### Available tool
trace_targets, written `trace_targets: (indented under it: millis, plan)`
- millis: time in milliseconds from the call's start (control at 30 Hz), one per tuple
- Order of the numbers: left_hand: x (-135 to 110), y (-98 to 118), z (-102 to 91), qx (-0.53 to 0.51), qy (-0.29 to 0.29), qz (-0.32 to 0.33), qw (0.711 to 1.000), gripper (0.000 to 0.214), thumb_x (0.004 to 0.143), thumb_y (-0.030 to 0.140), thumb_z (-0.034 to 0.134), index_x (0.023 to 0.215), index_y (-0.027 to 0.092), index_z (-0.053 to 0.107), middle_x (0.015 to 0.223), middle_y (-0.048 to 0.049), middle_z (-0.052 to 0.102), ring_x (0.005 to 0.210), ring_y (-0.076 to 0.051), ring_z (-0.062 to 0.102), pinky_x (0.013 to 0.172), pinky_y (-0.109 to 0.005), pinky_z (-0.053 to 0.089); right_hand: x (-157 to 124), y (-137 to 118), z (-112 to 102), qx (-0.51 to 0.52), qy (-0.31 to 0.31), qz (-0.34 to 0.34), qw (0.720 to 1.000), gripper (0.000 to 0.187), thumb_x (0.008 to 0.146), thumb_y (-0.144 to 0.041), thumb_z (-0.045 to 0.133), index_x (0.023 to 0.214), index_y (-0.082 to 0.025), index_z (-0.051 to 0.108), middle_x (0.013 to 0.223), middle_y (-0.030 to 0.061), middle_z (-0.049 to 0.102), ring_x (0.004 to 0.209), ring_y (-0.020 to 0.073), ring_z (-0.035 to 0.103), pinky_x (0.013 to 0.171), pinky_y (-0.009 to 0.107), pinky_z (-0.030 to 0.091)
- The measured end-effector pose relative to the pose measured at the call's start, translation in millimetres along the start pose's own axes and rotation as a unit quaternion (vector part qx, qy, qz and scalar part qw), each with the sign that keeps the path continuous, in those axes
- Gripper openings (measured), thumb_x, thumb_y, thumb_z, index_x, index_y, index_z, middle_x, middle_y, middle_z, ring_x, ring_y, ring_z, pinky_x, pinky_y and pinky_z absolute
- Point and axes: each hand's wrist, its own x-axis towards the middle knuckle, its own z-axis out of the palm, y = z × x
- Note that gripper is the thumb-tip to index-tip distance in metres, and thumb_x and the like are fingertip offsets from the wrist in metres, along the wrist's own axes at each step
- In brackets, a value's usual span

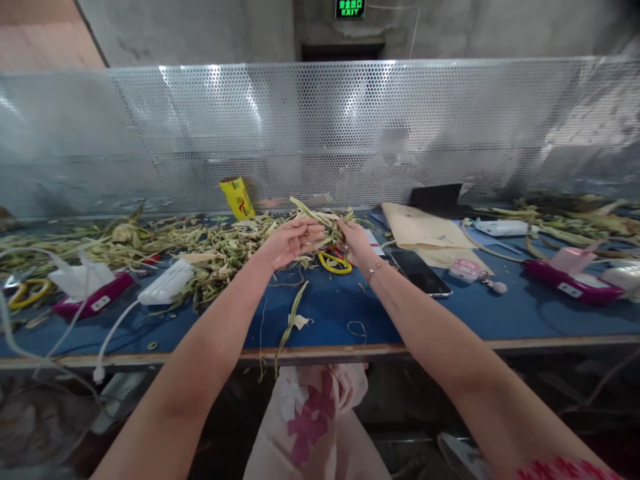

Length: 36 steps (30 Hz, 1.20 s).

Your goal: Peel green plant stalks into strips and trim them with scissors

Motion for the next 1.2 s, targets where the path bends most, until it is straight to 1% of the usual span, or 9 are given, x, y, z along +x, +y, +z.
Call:
trace_targets:
  millis: [67, 133, 367, 533, 633, 733, 833, 1000, 1200]
  plan:
    - [4.8, -6.0, -2.3, 0.003, 0.078, 0.028, 0.997, 0.008, 0.073, 0.008, 0.056, 0.080, 0.012, 0.054, 0.075, -0.0038, 0.067, 0.064, -0.009, 0.063, 0.071, -0.025, 0.051, -1.8, -0.1, 2.3, 0.004, -0.005, -0.001, 1.000, 0.026, 0.077, -0.029, 0.054, 0.060, -0.019, 0.037, 0.040, -0.0113, 0.029, 0.029, 0.0013, 0.022, 0.028, 0.015, 0.018]
    - [9.6, -12.9, -1.6, -0.002, 0.102, 0.029, 0.994, 0.009, 0.072, 0.009, 0.059, 0.076, 0.013, 0.052, 0.068, -0.0013, 0.066, 0.056, -0.007, 0.060, 0.063, -0.022, 0.051, -3.3, -1.2, 3.4, 0.009, -0.023, -0.007, 1.000, 0.024, 0.077, -0.030, 0.054, 0.061, -0.019, 0.040, 0.040, -0.0114, 0.029, 0.028, 0.0010, 0.021, 0.027, 0.015, 0.017]
    - [7.8, -18.8, 4.7, -0.029, 0.027, 0.051, 0.998, 0.019, 0.067, 0.026, 0.067, 0.071, 0.012, 0.054, 0.066, -0.0009, 0.066, 0.050, -0.005, 0.057, 0.055, -0.018, 0.050, -8.2, -5.9, 5.0, -0.037, -0.079, -0.004, 0.996, 0.029, 0.074, -0.038, 0.057, 0.061, -0.019, 0.040, 0.036, -0.0115, 0.031, 0.025, 0.0015, 0.023, 0.026, 0.016, 0.016]
    - [5.6, -19.7, 4.2, -0.035, -0.012, 0.049, 0.998, 0.034, 0.067, 0.032, 0.067, 0.095, 0.015, 0.060, 0.068, -0.0004, 0.066, 0.051, -0.006, 0.057, 0.054, -0.019, 0.049, -10.7, -7.5, 8.4, -0.068, -0.072, 0.010, 0.995, 0.025, 0.077, -0.032, 0.053, 0.060, -0.020, 0.039, 0.033, -0.0114, 0.030, 0.024, 0.0027, 0.023, 0.028, 0.017, 0.016]
    - [5.9, -20.1, 5.5, -0.030, -0.003, 0.034, 0.999, 0.028, 0.067, 0.028, 0.067, 0.091, 0.014, 0.062, 0.065, -0.0010, 0.065, 0.050, -0.006, 0.057, 0.054, -0.018, 0.049, -11.5, -7.1, 8.8, -0.087, -0.061, 0.000, 0.994, 0.023, 0.076, -0.031, 0.053, 0.060, -0.020, 0.041, 0.036, -0.0107, 0.031, 0.027, 0.0033, 0.024, 0.029, 0.018, 0.018]
    - [5.5, -19.7, 5.7, -0.002, 0.012, 0.002, 1.000, 0.019, 0.064, 0.026, 0.069, 0.073, 0.011, 0.064, 0.055, -0.0011, 0.062, 0.045, -0.006, 0.054, 0.050, -0.018, 0.047, -12.2, -5.2, 8.9, -0.104, -0.072, -0.009, 0.992, 0.024, 0.074, -0.033, 0.054, 0.058, -0.020, 0.040, 0.038, -0.0106, 0.029, 0.029, 0.0034, 0.023, 0.031, 0.019, 0.019]
    - [5.3, -19.9, 2.4, 0.047, 0.007, -0.037, 0.998, 0.023, 0.062, 0.031, 0.070, 0.061, 0.010, 0.062, 0.048, -0.0020, 0.059, 0.041, -0.007, 0.052, 0.045, -0.019, 0.046, -12.5, -3.9, 8.5, -0.151, -0.092, -0.029, 0.984, 0.028, 0.070, -0.037, 0.057, 0.056, -0.020, 0.040, 0.039, -0.0101, 0.028, 0.031, 0.0039, 0.022, 0.034, 0.021, 0.018]
    - [5.8, -19.5, -1.0, 0.152, 0.007, -0.084, 0.985, 0.031, 0.062, 0.038, 0.069, 0.054, 0.009, 0.059, 0.050, -0.0045, 0.060, 0.043, -0.008, 0.053, 0.045, -0.021, 0.044, -10.3, -5.3, 6.7, -0.200, -0.078, -0.065, 0.975, 0.026, 0.068, -0.037, 0.053, 0.055, -0.020, 0.040, 0.043, -0.0079, 0.030, 0.037, 0.0055, 0.026, 0.039, 0.022, 0.021]
    - [4.0, -16.9, 8.0, 0.195, 0.046, -0.071, 0.977, 0.028, 0.055, 0.036, 0.073, 0.059, 0.011, 0.061, 0.047, 0.0025, 0.051, 0.037, -0.003, 0.042, 0.038, -0.018, 0.034, 0.6, -2.2, 3.8, -0.362, -0.056, -0.175, 0.914, 0.028, 0.067, -0.037, 0.050, 0.049, -0.018, 0.039, 0.048, -0.0045, 0.036, 0.049, 0.0076, 0.032, 0.047, 0.023, 0.024]
